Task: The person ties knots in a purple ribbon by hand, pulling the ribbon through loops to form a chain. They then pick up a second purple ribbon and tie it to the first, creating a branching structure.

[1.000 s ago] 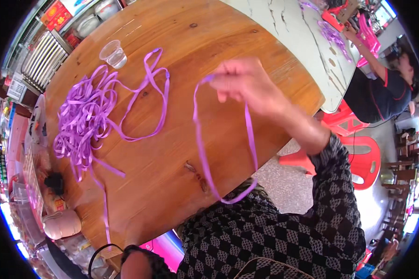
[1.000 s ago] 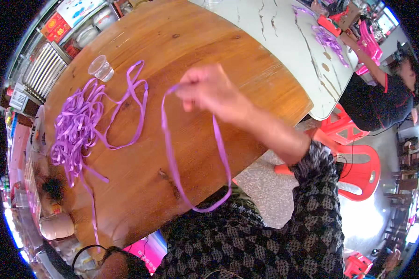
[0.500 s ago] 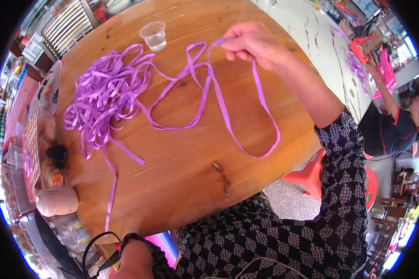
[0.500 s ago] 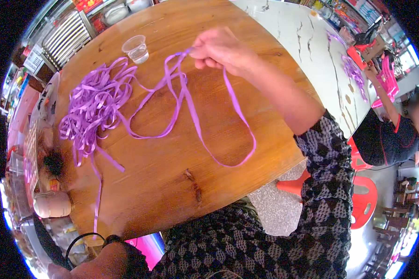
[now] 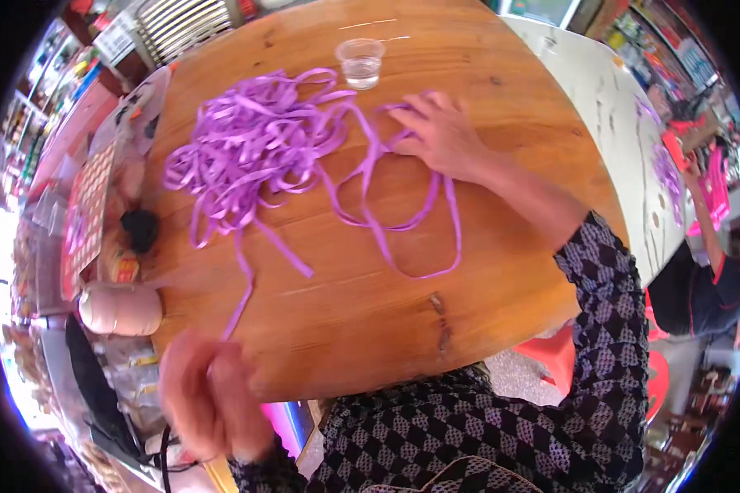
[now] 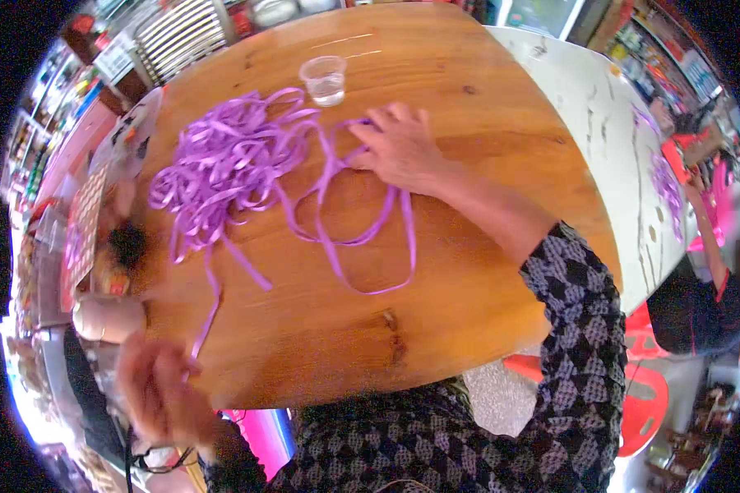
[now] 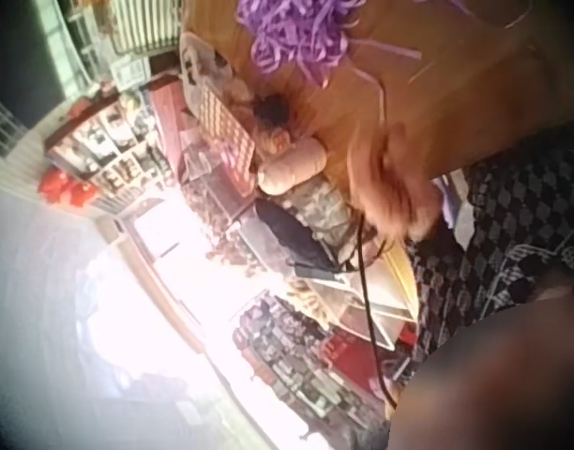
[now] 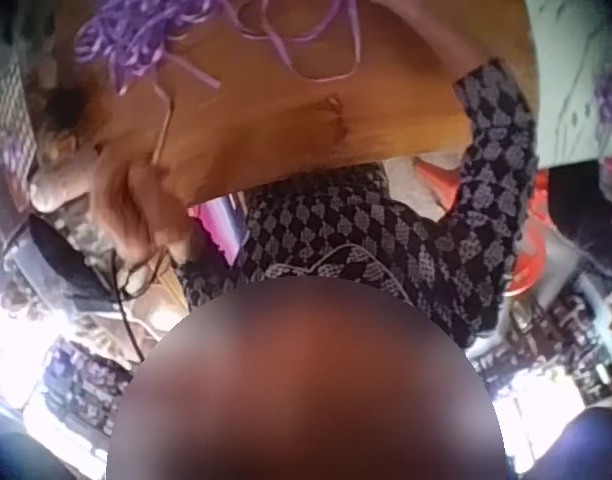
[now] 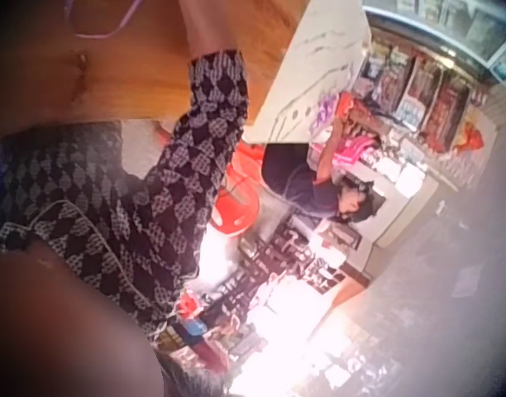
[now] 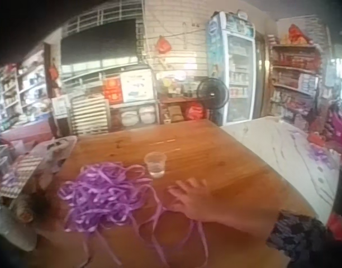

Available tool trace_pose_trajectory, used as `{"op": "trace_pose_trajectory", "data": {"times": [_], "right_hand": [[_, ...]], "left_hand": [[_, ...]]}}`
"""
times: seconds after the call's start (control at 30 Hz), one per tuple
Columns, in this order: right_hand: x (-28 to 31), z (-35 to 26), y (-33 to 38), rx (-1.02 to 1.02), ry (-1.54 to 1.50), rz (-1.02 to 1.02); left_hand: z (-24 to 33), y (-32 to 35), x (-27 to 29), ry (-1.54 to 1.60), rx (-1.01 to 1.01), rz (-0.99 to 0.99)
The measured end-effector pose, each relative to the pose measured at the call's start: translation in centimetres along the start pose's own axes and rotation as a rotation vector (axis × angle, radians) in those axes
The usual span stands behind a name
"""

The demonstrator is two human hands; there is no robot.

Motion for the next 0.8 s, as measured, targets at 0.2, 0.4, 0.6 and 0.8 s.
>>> {"op": "trace_pose_trajectory", "data": {"times": [0.2, 0.4, 0.6, 0.8], "right_hand": [[-0.9, 3.7, -1.1, -0.049, 0.213, -0.249], [1.2, 2.1, -2.1, -0.19, 0.06, 0.141], [4.8, -4.3, -0.7, -0.055, -0.392, 0.16], [8.4, -10.7, 0.7, -0.078, -0.77, 0.064]], "left_hand": [[-6.2, -3.2, -1.0, -0.202, 0.116, -0.081], [-7.6, -3.1, -2.0, -0.343, -0.043, -0.211], [-9.4, -4.6, -6.2, -0.658, -0.479, -0.413], [-6.3, -2.1, -8.5, -0.414, -0.629, -0.402]]}}
Point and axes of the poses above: each hand's wrist, its own y-axis away from the middle knuckle, its own x-axis out of the back of the hand, z = x × y, the point moved 1 cm from there along -y, towards the middle knuckle, and after that the axes turned 10 degrees about x, right-handed, at the moved point
